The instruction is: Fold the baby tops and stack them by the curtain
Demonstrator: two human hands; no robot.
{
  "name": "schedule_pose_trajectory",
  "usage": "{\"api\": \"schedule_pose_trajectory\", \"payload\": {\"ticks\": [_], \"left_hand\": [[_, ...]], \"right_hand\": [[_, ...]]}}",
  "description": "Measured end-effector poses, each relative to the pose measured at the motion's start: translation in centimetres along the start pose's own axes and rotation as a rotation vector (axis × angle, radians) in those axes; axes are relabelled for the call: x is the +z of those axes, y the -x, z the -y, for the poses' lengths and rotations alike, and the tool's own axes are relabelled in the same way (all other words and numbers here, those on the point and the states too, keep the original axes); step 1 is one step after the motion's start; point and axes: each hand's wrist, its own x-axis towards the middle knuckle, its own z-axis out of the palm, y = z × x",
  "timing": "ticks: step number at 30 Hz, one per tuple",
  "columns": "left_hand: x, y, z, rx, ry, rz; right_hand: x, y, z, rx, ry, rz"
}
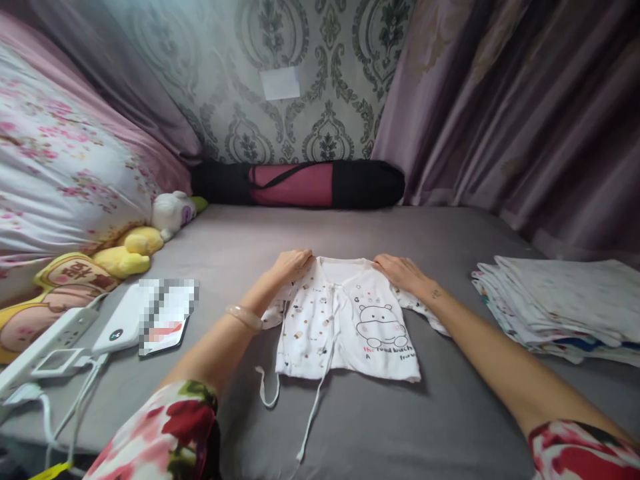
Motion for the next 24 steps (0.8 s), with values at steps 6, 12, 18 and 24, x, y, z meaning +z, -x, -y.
{"api": "schedule_pose_trajectory", "payload": {"ticks": [6, 12, 18, 24], "left_hand": [[0.6, -3.1, 1.5, 0.061, -0.129, -0.041], [0.8, -6.3, 3.1, 0.059, -0.164, -0.045], [0.6, -9.4, 3.8, 0.001, -0.140, -0.065], [0.9, -10.2, 3.5, -0.191, 0.030, 0.032]], "right_hand": [[0.4, -2.8, -0.4, -0.021, 0.062, 0.028], [0.0, -5.6, -1.1, 0.005, 0.052, 0.049], [0.0, -8.4, -1.8, 0.080, 0.006, 0.065], [1.0, -9.7, -1.1, 0.174, -0.107, -0.049]]}}
